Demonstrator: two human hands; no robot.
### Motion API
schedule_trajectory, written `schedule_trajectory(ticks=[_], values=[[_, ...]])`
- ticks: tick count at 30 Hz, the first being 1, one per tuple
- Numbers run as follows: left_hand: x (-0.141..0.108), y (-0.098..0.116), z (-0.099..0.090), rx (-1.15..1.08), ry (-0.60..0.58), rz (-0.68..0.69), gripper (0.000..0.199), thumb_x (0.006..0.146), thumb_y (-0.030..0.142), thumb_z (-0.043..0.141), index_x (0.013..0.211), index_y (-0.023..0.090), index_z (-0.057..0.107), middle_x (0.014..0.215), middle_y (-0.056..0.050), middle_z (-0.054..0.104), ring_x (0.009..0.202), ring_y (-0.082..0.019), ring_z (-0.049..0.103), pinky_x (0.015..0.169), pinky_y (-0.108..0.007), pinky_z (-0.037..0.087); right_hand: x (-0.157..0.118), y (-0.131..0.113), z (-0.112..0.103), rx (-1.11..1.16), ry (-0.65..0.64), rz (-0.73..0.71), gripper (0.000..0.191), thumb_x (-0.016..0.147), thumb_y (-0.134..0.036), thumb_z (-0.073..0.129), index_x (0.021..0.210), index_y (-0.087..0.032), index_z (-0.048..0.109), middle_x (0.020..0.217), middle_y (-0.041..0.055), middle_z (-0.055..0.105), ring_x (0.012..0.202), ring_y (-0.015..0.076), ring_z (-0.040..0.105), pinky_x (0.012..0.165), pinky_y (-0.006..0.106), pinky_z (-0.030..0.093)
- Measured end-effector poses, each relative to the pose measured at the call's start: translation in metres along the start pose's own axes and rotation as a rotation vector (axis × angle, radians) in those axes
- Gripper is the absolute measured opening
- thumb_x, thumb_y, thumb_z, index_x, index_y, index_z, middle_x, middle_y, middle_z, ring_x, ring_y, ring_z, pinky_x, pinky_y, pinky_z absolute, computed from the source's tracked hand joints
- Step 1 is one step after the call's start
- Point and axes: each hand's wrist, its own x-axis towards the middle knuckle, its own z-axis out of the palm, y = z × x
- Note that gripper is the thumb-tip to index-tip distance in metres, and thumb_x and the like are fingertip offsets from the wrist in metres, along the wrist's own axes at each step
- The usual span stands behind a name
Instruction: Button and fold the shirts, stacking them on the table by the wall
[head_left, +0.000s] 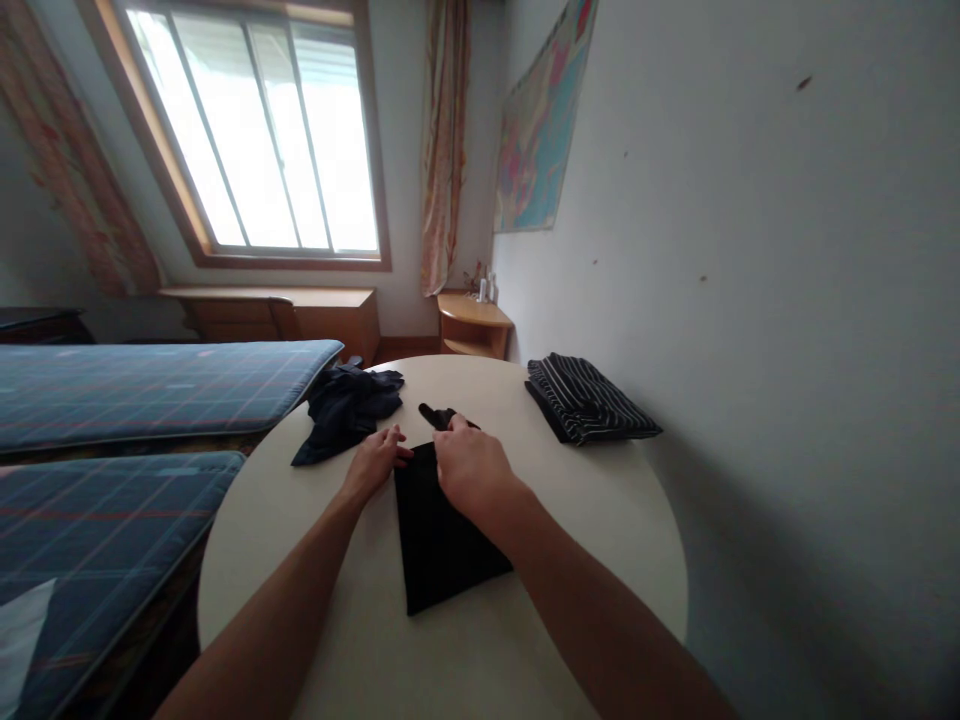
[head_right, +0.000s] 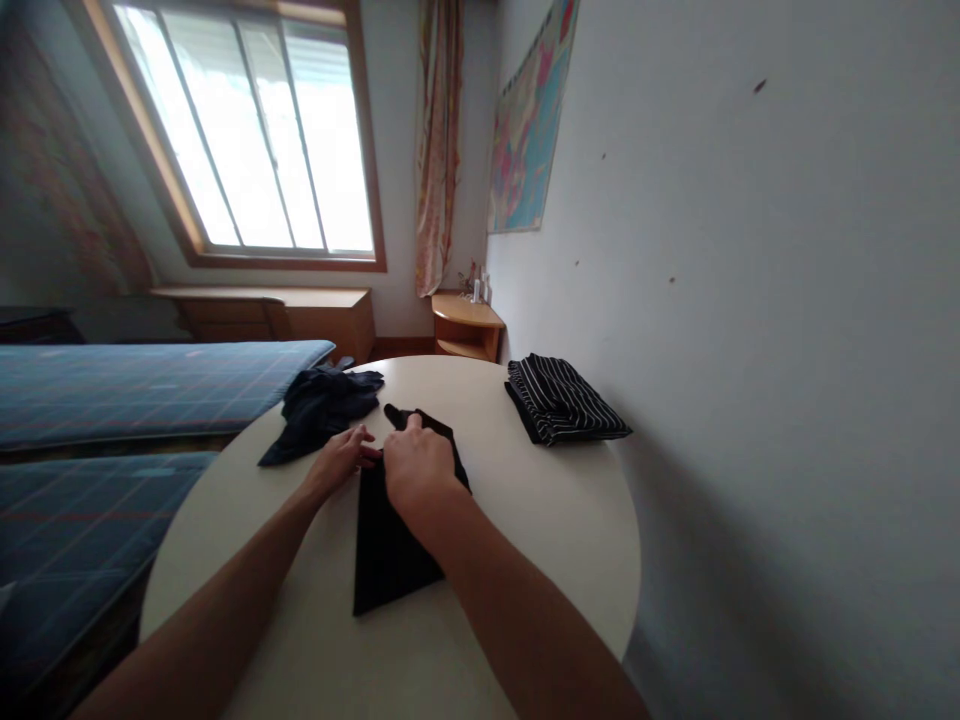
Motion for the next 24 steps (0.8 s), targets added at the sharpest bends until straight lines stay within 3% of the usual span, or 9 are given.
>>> schedule_trajectory(ticks=[5,10,13,16,20,24], values=[[0.004,-0.003,-0.002,0.074,0.065,0.043,0.055,0.088,0.061,0.034,0.084,0.018,0.067,0.077,-0.008,0.074,0.070,-0.025,0.070,0.064,-0.032,0.049,0.001,-0.031,0.035,0.034,-0.096,-0.083,0.030,0.091,-0.013,0.048,0.111,-0.012,0.069,0.121,0.0196,0.059,0.096,0.0252,0.070,0.078,0.033,0.058],[0.008,-0.007,-0.004,0.162,0.077,0.118,0.053,0.087,0.058,0.035,0.086,0.017,0.070,0.083,-0.010,0.074,0.083,-0.027,0.069,0.069,-0.033,0.048,0.001,-0.039,0.068,0.087,-0.099,-0.100,0.032,0.090,-0.014,0.050,0.119,-0.013,0.064,0.119,0.0201,0.062,0.097,0.0274,0.070,0.078,0.036,0.057],[0.009,-0.010,-0.003,0.174,0.048,0.146,0.041,0.079,0.052,0.049,0.088,0.018,0.069,0.085,-0.009,0.075,0.082,-0.026,0.069,0.070,-0.032,0.048,0.003,-0.029,0.071,0.194,-0.070,-0.173,0.035,0.091,-0.025,0.054,0.124,-0.013,0.060,0.113,0.0179,0.068,0.100,0.0298,0.069,0.083,0.038,0.054],[0.007,-0.010,-0.003,0.157,-0.015,0.150,0.041,0.072,0.050,0.058,0.094,0.018,0.069,0.082,-0.006,0.075,0.075,-0.023,0.068,0.066,-0.030,0.049,0.005,-0.006,0.069,0.323,-0.045,-0.289,0.034,0.094,-0.029,0.052,0.124,-0.017,0.062,0.111,0.0138,0.071,0.103,0.0278,0.068,0.088,0.038,0.051],[0.003,-0.008,-0.003,0.154,-0.084,0.188,0.045,0.067,0.047,0.065,0.100,0.017,0.068,0.088,-0.007,0.075,0.079,-0.024,0.069,0.071,-0.032,0.051,0.002,0.028,0.079,0.488,0.063,-0.410,0.035,0.096,-0.034,0.052,0.128,-0.021,0.061,0.126,0.0094,0.067,0.116,0.0221,0.062,0.101,0.034,0.044],[0.001,-0.009,-0.002,0.175,-0.078,0.220,0.044,0.067,0.037,0.066,0.106,0.018,0.067,0.091,-0.007,0.074,0.078,-0.023,0.069,0.071,-0.033,0.053,-0.010,0.038,0.101,0.447,0.096,-0.448,0.047,0.098,-0.046,0.048,0.137,-0.020,0.055,0.147,0.0103,0.051,0.139,0.0219,0.041,0.118,0.041,0.024]])
